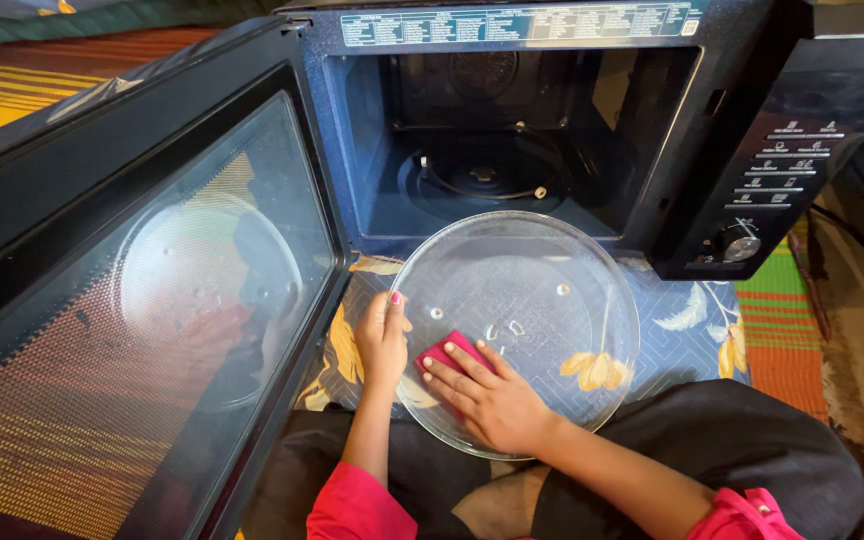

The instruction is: The person cleans a microwave turntable using a red cloth. They wipe both sides of the glass plate while sitting on the floor in front of an open microwave.

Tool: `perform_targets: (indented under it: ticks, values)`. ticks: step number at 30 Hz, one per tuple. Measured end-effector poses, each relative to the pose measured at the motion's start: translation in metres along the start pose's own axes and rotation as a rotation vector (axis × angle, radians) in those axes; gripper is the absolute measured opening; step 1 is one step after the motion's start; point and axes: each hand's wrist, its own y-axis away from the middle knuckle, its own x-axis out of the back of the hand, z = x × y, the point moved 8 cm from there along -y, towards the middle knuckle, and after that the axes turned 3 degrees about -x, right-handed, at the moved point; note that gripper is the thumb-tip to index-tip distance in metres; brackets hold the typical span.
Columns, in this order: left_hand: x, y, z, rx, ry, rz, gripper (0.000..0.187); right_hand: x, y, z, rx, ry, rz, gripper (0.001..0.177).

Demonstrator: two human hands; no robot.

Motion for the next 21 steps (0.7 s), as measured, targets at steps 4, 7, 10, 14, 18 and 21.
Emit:
perform_targets:
  ticks: [4, 7, 10, 14, 18, 21]
  values:
    - [0.002, 0.001, -0.006, 0.026, 0.049, 0.010, 0.029, 0.011, -0.008, 0.008, -0.011, 0.036, 0.029, 0.080]
    - [0.002, 0.003, -0.005, -0.014, 0.041, 0.016, 0.029, 0.028, -0.017, 0.031, -0.092, 0.070, 0.049, 0.081]
    - [0.002, 0.005, -0.006, -0.031, 0.034, 0.002, 0.029, 0.047, -0.021, 0.058, -0.226, 0.107, 0.105, 0.081]
    - [0.004, 0.010, 0.002, -0.132, -0.041, 0.023, 0.031, 0.071, -0.006, 0.092, -0.396, 0.232, 0.203, 0.077]
    - [0.004, 0.015, 0.006, -0.138, -0.080, 0.032, 0.032, 0.089, 0.017, 0.109, -0.525, 0.304, 0.282, 0.073]
    - [0.005, 0.018, 0.013, -0.181, -0.113, 0.042, 0.032, 0.098, 0.037, 0.110, -0.582, 0.268, 0.328, 0.071]
